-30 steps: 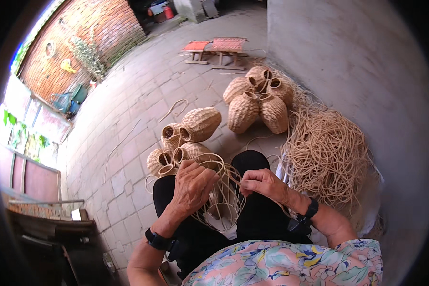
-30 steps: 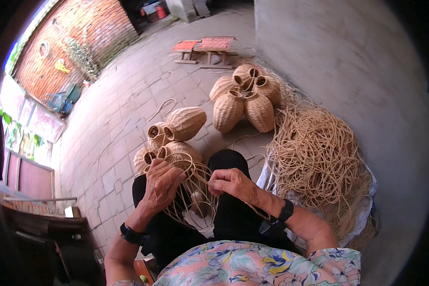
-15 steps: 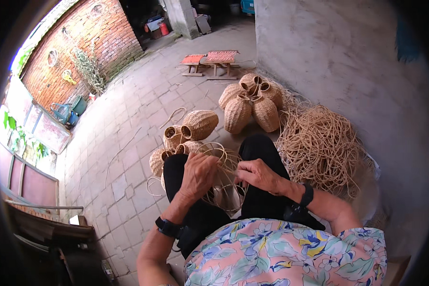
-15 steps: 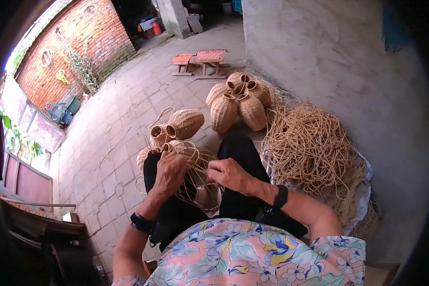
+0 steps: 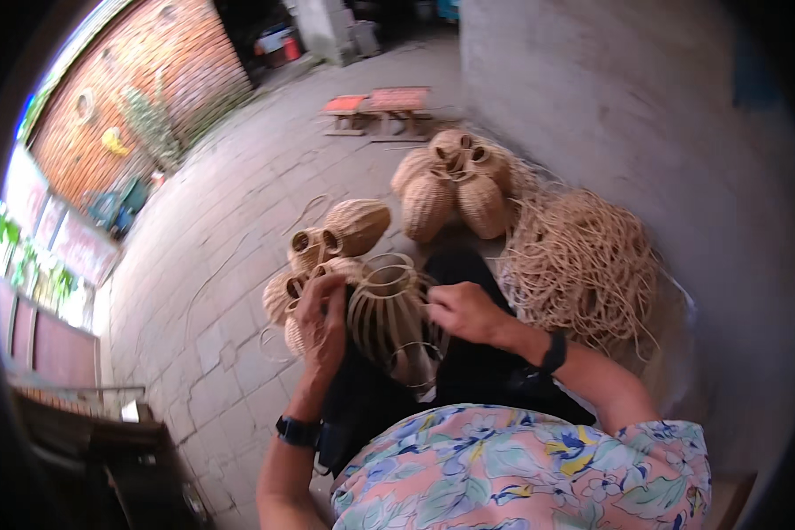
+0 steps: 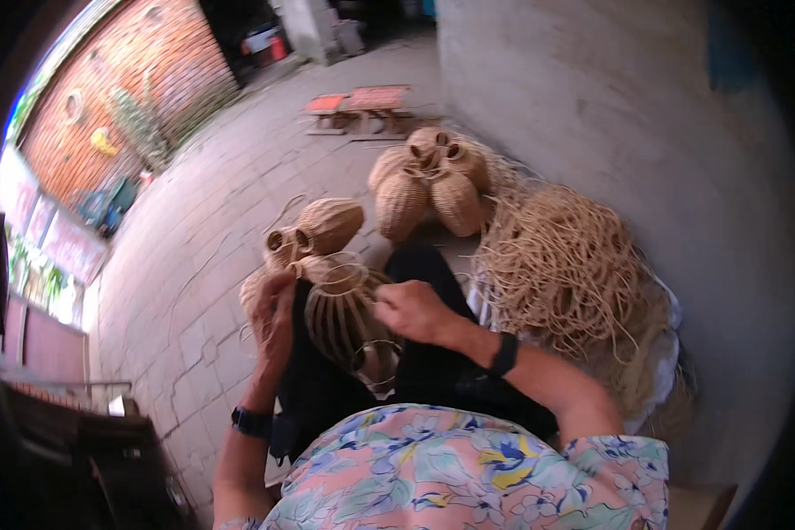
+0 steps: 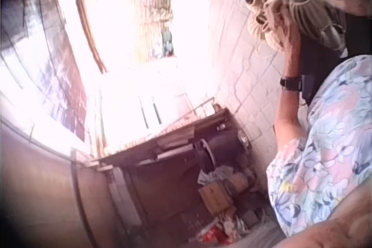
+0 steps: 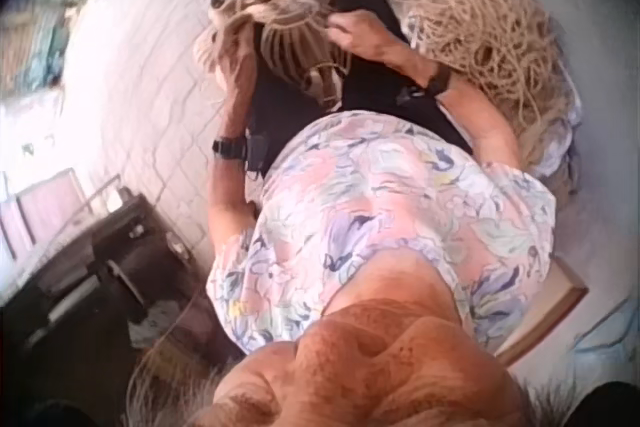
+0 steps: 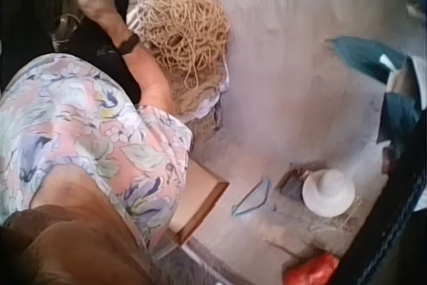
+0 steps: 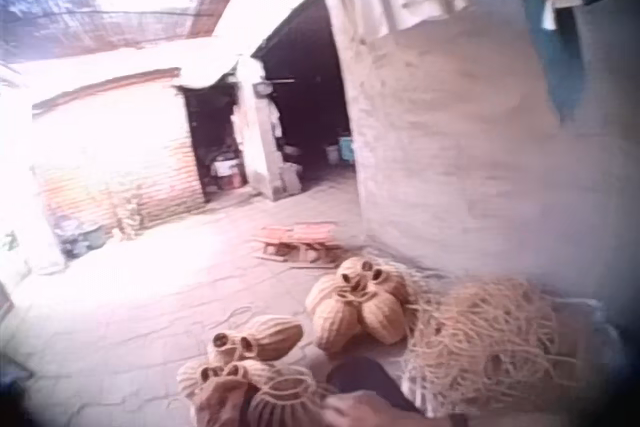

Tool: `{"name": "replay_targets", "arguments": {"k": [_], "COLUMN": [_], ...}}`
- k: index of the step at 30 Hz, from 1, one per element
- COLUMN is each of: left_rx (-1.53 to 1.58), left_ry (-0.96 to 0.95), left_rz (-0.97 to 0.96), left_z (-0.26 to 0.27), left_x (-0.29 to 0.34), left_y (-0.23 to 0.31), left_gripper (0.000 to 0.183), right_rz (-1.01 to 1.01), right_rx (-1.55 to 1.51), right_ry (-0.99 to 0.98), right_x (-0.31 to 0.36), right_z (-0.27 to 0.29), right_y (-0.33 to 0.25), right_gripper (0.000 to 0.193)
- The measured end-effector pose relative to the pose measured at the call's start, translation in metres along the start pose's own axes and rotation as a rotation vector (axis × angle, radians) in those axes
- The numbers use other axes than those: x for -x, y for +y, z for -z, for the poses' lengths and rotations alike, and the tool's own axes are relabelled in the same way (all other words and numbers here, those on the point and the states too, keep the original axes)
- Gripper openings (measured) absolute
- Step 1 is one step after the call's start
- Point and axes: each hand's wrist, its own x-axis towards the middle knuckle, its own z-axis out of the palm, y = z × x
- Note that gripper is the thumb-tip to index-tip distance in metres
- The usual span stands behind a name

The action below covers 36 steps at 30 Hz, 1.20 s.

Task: The recorder is weaving thin strips of bamboo or rattan to form a basket or cage-like structure.

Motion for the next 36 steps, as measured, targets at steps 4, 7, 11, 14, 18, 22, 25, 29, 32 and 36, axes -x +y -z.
{"name": "replay_targets", "arguments": {"k": [4, 7, 11, 14, 18, 22, 25, 29, 32, 36], "left_rx": [-0.105, -0.174, -0.277, -0.402, -0.592, -0.676, -0.497, -0.280, -0.201, -0.212], "left_ry": [-0.056, -0.127, -0.251, -0.381, -0.426, -0.497, -0.562, -0.547, -0.551, -0.594], "left_rz": [-0.130, -0.203, -0.182, -0.023, -0.072, -0.099, -0.057, -0.163, -0.244, -0.169], "left_z": [-0.011, -0.024, -0.045, -0.061, -0.078, -0.079, -0.061, -0.037, -0.026, -0.022], "left_x": [-0.005, -0.013, -0.033, -0.045, -0.048, -0.048, -0.053, -0.059, -0.058, -0.046], "left_y": [0.028, 0.041, 0.039, 0.034, 0.028, 0.016, 0.004, -0.001, 0.002, 0.007], "left_gripper": [0.012, 0.015, 0.021, 0.030, 0.034, 0.036, 0.029, 0.022, 0.019, 0.018], "right_rz": [0.329, 0.290, 0.212, 0.174, 0.225, 0.189, 0.095, -0.347, -0.445, -0.404], "right_rx": [0.590, 0.836, 0.857, 0.883, 0.831, 0.639, 0.474, -0.635, -1.019, -0.990], "right_ry": [0.369, 0.325, 0.176, 0.068, -0.008, 0.057, 0.047, -0.249, -0.274, -0.200], "right_x": [-0.006, -0.016, -0.027, -0.028, -0.021, -0.011, -0.003, -0.011, -0.020, -0.021], "right_z": [-0.006, -0.014, -0.023, -0.022, -0.009, 0.006, 0.030, 0.056, 0.059, 0.047], "right_y": [-0.021, -0.031, -0.035, -0.035, -0.026, -0.009, 0.014, 0.036, 0.034, 0.015], "right_gripper": [0.008, 0.006, 0.011, 0.014, 0.015, 0.014, 0.013, 0.015, 0.018, 0.023]}}
